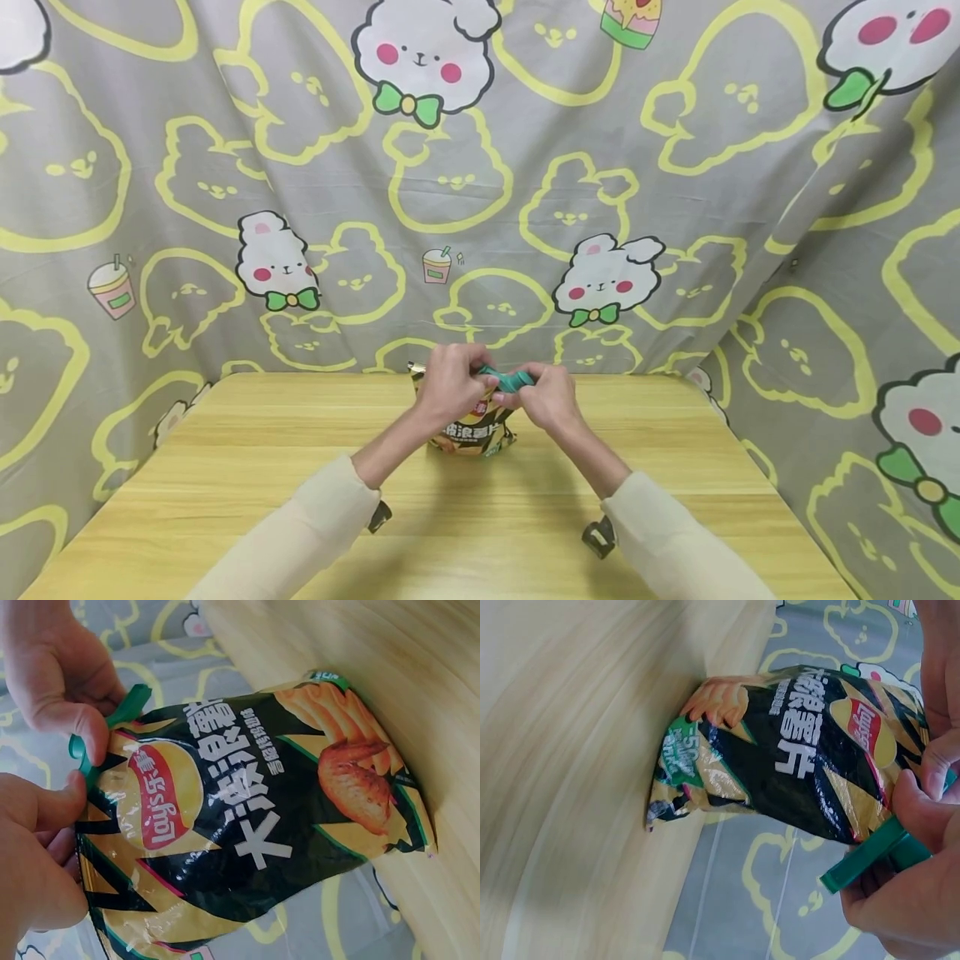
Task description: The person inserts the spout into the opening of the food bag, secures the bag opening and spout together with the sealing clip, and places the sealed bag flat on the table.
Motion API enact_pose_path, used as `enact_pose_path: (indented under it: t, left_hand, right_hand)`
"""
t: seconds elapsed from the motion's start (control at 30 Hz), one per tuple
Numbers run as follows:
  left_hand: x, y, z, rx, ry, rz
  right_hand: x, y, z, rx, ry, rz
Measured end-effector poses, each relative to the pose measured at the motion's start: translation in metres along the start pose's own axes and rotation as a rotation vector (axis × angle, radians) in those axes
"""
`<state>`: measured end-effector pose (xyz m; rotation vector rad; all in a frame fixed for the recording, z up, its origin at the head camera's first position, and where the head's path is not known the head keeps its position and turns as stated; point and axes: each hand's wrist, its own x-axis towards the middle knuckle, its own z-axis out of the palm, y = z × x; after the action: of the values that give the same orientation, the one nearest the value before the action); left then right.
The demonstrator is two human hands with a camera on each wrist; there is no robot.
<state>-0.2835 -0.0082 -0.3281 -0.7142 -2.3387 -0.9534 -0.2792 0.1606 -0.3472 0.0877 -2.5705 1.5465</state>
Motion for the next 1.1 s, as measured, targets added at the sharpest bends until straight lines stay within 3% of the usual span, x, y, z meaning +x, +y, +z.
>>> enact_pose_path:
  t: [0.27,0.57,0.77,1.1]
  left_hand:
    - [-0.001,-0.003,-0.001,0.024,-0.066,0.011]
    - [0.0,0.001,-0.002,0.039,-0.11,0.015]
    - [0.0,0.002,-0.003,0.051,-0.108,0.019]
    - [-0.002,0.007,-0.011,0.091,-0.166,0.018]
  right_hand:
    - [0.004,0.005,-0.002,-0.021,-0.046,-0.05]
    - [0.008,0.006,-0.008,-0.045,-0.093,-0.025]
    - [0.01,0.006,-0.009,-0.059,-0.097,-0.017]
    - [0.007,0.003,-0.016,-0.153,-0.108,-0.075]
